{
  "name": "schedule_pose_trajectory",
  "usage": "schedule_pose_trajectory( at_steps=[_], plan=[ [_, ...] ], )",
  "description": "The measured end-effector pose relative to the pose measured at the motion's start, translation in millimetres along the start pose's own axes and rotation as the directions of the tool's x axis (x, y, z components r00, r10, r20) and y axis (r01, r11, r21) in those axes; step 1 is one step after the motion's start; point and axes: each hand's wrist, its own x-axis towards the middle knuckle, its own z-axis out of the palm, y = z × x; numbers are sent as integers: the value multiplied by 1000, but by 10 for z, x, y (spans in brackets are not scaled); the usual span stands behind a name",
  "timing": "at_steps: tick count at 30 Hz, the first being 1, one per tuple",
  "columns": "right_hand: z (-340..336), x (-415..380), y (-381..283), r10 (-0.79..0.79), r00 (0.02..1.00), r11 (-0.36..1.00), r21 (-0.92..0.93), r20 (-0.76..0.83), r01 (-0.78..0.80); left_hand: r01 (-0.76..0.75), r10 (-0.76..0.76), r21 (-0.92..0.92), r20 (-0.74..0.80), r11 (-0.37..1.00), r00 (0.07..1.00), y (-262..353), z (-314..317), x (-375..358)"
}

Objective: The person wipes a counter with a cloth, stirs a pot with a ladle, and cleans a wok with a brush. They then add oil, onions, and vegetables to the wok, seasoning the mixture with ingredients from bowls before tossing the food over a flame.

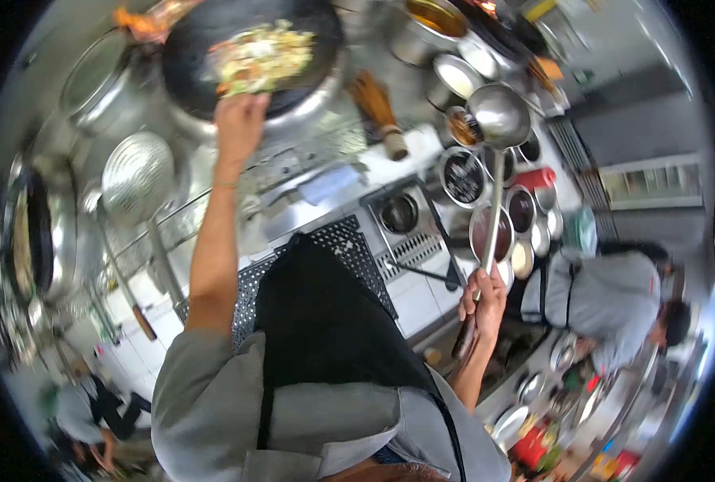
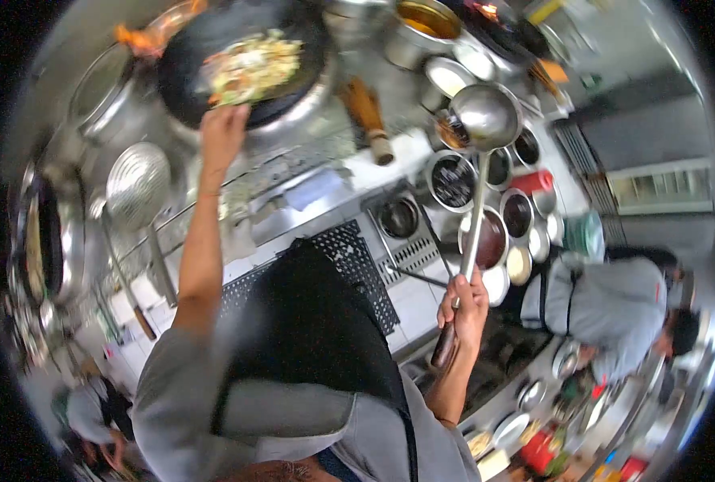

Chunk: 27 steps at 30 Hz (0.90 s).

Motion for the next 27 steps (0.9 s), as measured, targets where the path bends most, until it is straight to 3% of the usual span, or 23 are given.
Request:
schedule_pose_trajectory(
  at_steps=[1, 3, 4, 5, 6, 7, 8, 9, 10, 12, 18, 20, 22, 24, 27],
  plan=[
    [220, 95, -80, -14, 999, 999, -34, 44, 16, 91, -91, 2, 93, 996, 992, -30, -4, -5],
    [640, 344, -70, -61, 990, 991, -114, 124, 75, 85, -83, -25, 73, 996, 994, 47, -39, 17],
    [835, 529, 31, -45, 989, 967, -240, 144, 79, 91, -89, -58, 43, 994, 995, 43, -14, 7],
    [1061, 765, 184, -117, 968, 907, -373, 223, 196, 115, -113, -60, 37, 992, 993, 76, -26, 17],
    [1364, 978, 370, -82, 974, 861, -478, 209, 176, 137, -135, -65, 34, 988, 990, 126, -57, 20],
    [1640, 1281, 647, -542, 709, 422, -583, 451, 694, 136, -134, -65, 38, 989, 990, 175, -104, 39],
    [1883, 1527, 820, -338, 801, 629, -514, 494, 583, 133, -130, -67, 43, 989, 991, 215, -146, 65],
    [2012, 1841, 1117, -522, 607, 399, -458, 599, 795, 141, -137, -94, 41, 986, 990, 216, -161, 74],
    [2217, 1762, 867, -333, 690, 452, -534, 642, 715, 134, -130, -91, 41, 987, 991, 186, -156, 35],
    [2390, 1810, 817, -400, 605, 358, -490, 689, 795, 119, -113, -128, 51, 985, 992, 103, -110, -26],
    [2484, 1388, 473, -581, 619, 382, -495, 528, 780, 147, -143, -116, 46, 982, 989, 132, -133, 23],
    [2395, 1526, 788, -622, 559, 307, -486, 549, 818, 121, -115, -132, 55, 984, 992, 156, -125, 21],
    [2311, 1652, 1075, -448, 662, 305, -593, 601, 745, 133, -129, -97, 47, 986, 991, 140, -127, 20],
    [2191, 1644, 1101, -425, 685, 341, -596, 592, 727, 110, -96, -114, 123, 987, 988, 70, -59, -21],
    [2224, 1502, 1047, -403, 725, 446, -572, 558, 688, 72, -64, -90, 91, 993, 994, 47, -76, -2]
  ],
)
